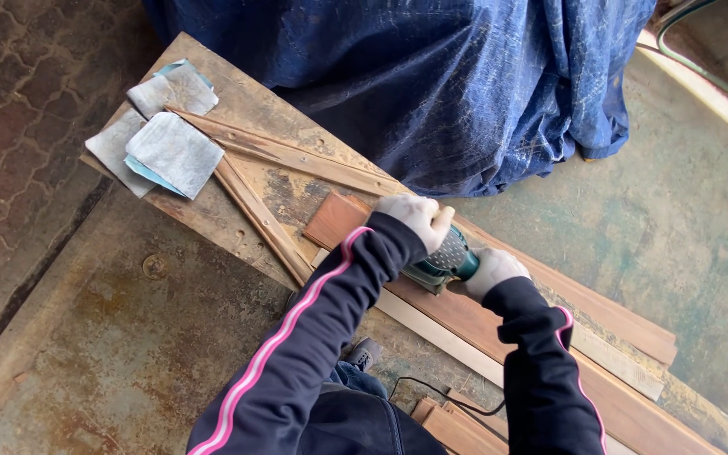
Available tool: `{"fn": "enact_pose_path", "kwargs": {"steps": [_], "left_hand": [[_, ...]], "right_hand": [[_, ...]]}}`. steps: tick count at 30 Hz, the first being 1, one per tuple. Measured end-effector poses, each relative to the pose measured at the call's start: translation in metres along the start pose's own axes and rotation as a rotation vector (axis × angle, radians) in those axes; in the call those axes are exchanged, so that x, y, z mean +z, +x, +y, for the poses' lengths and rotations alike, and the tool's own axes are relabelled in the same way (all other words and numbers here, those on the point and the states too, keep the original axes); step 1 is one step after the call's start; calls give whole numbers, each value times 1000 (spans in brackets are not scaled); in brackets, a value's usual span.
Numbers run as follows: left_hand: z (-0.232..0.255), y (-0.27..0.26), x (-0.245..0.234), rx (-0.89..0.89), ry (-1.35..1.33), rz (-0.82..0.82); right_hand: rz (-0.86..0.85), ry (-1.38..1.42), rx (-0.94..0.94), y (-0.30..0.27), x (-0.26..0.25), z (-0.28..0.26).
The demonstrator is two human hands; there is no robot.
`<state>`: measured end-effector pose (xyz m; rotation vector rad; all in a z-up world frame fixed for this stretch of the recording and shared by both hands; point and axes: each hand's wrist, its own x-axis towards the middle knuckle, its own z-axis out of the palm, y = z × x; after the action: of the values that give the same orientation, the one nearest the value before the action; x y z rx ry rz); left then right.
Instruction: Sanding wooden planks using a power sander.
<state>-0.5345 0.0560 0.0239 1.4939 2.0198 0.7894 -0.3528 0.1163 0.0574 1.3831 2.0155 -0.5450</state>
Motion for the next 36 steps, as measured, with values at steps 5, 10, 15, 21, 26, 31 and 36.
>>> {"fn": "enact_pose_path", "kwargs": {"steps": [5, 10, 15, 21, 26, 31, 36], "left_hand": [[-46, 8, -48, -37, 45, 22], [-74, 13, -84, -84, 91, 27], [-79, 13, -87, -95, 92, 72], [-49, 13, -48, -6, 81, 69], [3, 4, -2, 48, 30, 26], [62, -7, 52, 102, -27, -22], [125, -23, 107, 106, -71, -67]], "right_hand": [[52, 36, -135, 15, -13, -61], [39, -28, -113, 18, -25, -109], [36, 26, -127, 11, -31, -121], [39, 29, -101, 8, -13, -66], [16, 110, -43, -15, -1, -4], [39, 183, 12, -32, 29, 82], [44, 165, 47, -49, 56, 168]]}}
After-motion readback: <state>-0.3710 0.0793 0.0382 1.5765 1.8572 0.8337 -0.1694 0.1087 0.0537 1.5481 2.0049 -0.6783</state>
